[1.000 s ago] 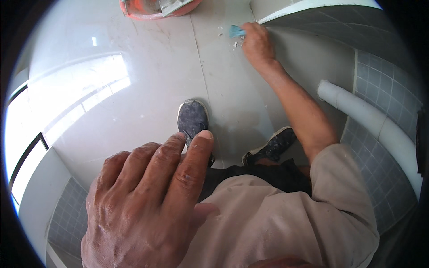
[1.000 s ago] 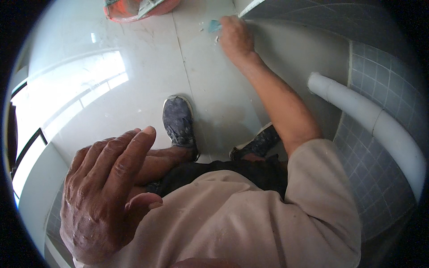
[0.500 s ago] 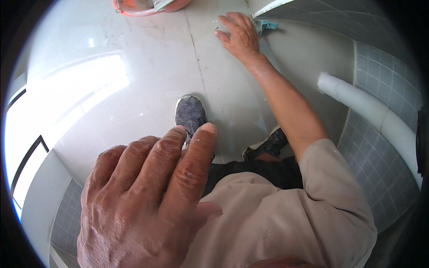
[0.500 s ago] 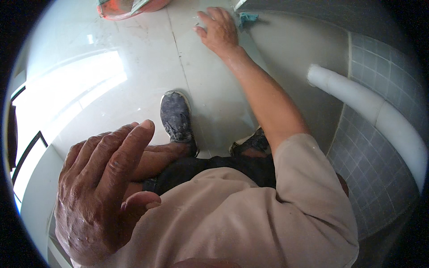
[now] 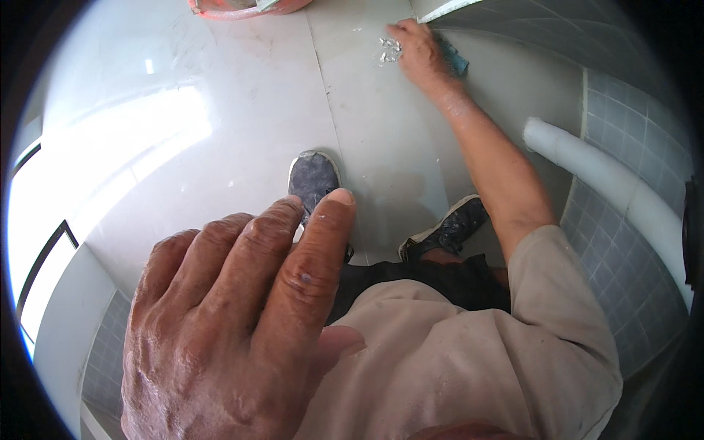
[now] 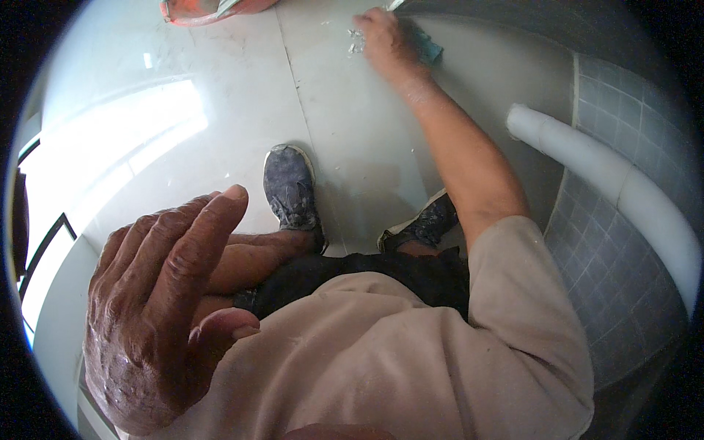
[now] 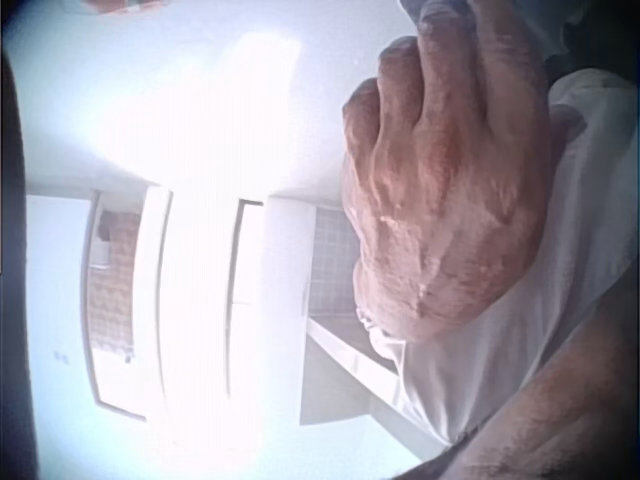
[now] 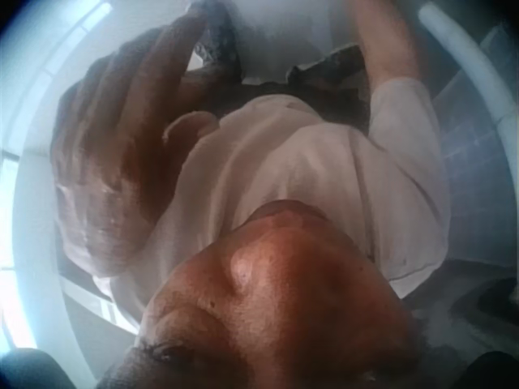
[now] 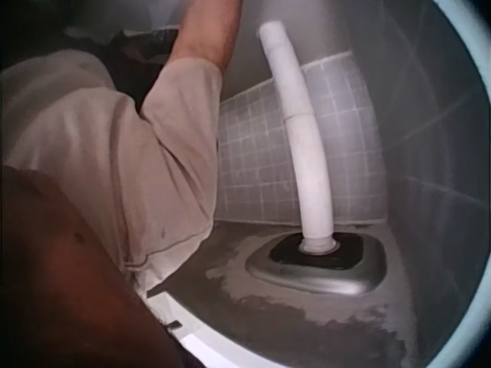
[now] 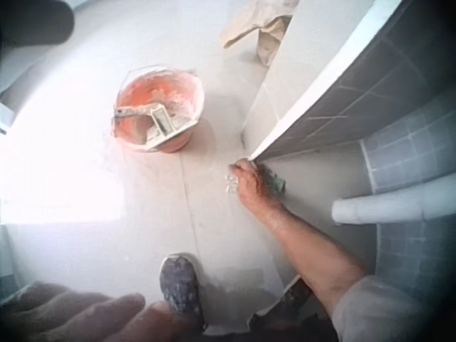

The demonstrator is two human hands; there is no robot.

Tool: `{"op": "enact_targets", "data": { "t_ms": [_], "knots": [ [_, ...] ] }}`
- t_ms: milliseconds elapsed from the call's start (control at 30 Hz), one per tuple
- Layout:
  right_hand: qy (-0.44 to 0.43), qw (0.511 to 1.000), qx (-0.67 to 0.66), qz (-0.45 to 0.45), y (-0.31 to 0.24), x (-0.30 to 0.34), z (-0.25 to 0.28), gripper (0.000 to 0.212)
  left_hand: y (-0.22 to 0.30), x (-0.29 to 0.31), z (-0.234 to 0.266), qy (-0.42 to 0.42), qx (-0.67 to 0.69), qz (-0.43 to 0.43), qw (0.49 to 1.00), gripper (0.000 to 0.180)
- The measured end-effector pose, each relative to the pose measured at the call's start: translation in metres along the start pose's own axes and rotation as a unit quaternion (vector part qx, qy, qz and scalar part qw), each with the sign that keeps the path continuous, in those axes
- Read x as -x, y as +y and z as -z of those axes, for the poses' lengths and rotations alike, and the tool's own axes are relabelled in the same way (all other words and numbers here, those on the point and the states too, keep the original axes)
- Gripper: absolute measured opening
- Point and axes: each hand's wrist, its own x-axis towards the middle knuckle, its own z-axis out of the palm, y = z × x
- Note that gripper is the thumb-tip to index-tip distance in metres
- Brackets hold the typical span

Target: The person wipes white residue from wall tiles and a pipe with a sponge, then washes the sponge in a sink.

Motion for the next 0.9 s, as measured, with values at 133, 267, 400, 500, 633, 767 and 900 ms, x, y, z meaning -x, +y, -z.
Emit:
{"op": "enact_targets", "data": {
  "t_ms": [133,267,400,500,633,767,900],
  "knots": [
    [-0.097,0.995,0.001,-0.020,0.006,0.036,0.011,0.039,-0.015,-0.012,-0.014,-0.047,-0.081,-0.017,0.995,0.066],
    [-0.060,0.995,-0.031,-0.078,0.010,0.047,0.017,0.040,-0.018,-0.008,-0.024,0.087,0.017,-0.115,0.989,0.054],
    [-0.064,0.990,-0.001,-0.125,-0.021,0.044,0.016,0.040,-0.051,0.000,-0.037,0.109,-0.061,-0.157,0.980,0.058],
    [-0.093,0.985,-0.016,-0.144,-0.022,0.048,0.014,0.039,-0.023,-0.013,-0.027,0.029,-0.105,-0.068,0.992,0.063],
    [-0.086,0.990,-0.001,-0.114,-0.021,0.043,0.007,0.037,-0.012,-0.018,-0.017,-0.006,-0.115,-0.045,0.992,0.073],
    [-0.087,0.995,0.035,-0.033,-0.009,0.045,0.004,0.023,-0.008,-0.020,-0.015,-0.052,-0.113,-0.006,0.992,0.076],
    [-0.113,0.990,0.087,-0.018,-0.011,0.037,0.006,0.018,-0.008,-0.016,-0.015,-0.025,-0.106,-0.017,0.994,0.076]
  ]
}}
